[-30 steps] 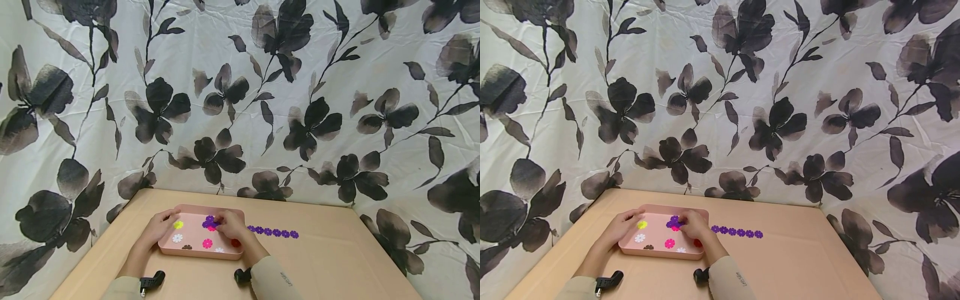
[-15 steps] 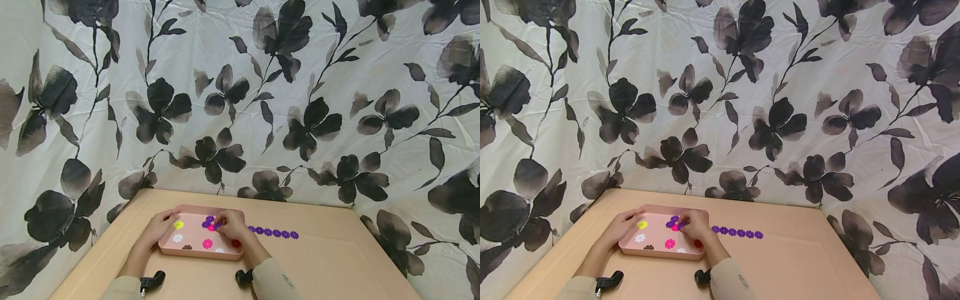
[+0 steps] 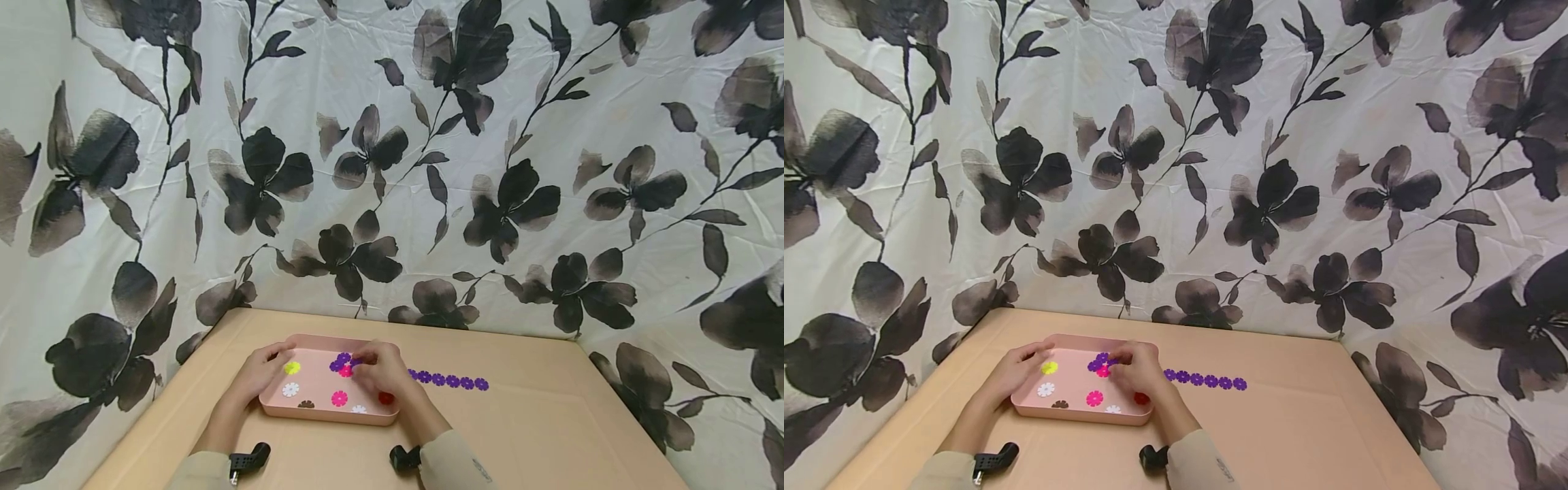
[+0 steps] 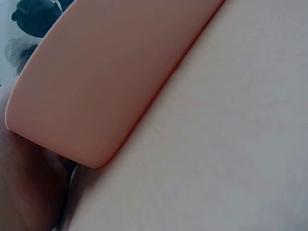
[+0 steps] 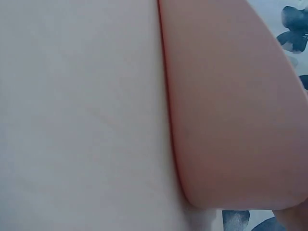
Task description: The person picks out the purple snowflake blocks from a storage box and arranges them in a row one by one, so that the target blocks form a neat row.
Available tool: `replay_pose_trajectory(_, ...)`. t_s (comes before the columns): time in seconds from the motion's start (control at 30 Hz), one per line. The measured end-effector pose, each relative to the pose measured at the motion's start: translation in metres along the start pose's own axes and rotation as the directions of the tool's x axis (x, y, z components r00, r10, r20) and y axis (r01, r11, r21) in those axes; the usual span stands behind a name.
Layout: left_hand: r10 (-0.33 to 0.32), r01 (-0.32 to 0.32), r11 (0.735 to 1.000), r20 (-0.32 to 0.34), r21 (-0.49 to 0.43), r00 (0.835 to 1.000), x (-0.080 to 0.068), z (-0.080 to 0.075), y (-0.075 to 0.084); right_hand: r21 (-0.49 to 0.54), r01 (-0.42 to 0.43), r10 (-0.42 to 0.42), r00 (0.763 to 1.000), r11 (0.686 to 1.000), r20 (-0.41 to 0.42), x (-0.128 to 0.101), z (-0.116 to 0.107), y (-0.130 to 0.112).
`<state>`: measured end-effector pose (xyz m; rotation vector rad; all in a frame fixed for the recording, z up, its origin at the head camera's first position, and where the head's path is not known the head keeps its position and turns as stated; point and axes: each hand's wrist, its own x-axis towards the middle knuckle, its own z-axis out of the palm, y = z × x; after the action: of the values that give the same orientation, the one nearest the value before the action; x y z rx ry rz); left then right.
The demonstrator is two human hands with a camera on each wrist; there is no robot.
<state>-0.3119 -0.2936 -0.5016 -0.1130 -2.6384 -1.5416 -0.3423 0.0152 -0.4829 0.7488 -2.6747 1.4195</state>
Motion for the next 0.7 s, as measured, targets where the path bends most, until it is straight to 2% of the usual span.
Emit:
replay_pose_trajectory(0.17, -0.004, 0.004, 1.0, -0.007, 0.003, 1.0, 0.001, 0.001, 0.003, 0.099, 0.014, -0.006, 0.997, 0.995, -0.081, -0.003, -0.005, 0.0)
replay_pose_trajectory(0.33, -0.014, 0.014, 1.0, -0.009, 0.006, 1.0, 0.002, 0.003, 0.005, 0.183, 0.001, 0.029, 0.986, 0.983, -0.163, -0.008, -0.012, -0.002)
replay_pose_trajectory(0.5, -0.021, 0.021, 1.0, -0.015, 0.013, 1.0, 0.004, 0.003, 0.004, 0.24, -0.007, 0.05, 0.984, 0.971, -0.17, -0.012, -0.031, -0.001)
replay_pose_trajectory(0.6, -0.016, 0.016, 1.0, -0.014, 0.009, 1.0, 0.004, 0.005, 0.004, 0.238, -0.002, 0.045, 0.984, 0.971, -0.174, -0.017, -0.047, 0.004)
replay_pose_trajectory(0.7, -0.009, 0.009, 1.0, -0.018, 0.012, 1.0, 0.003, 0.006, 0.003, 0.175, 0.04, -0.005, 0.981, 0.984, -0.195, -0.024, -0.065, 0.012)
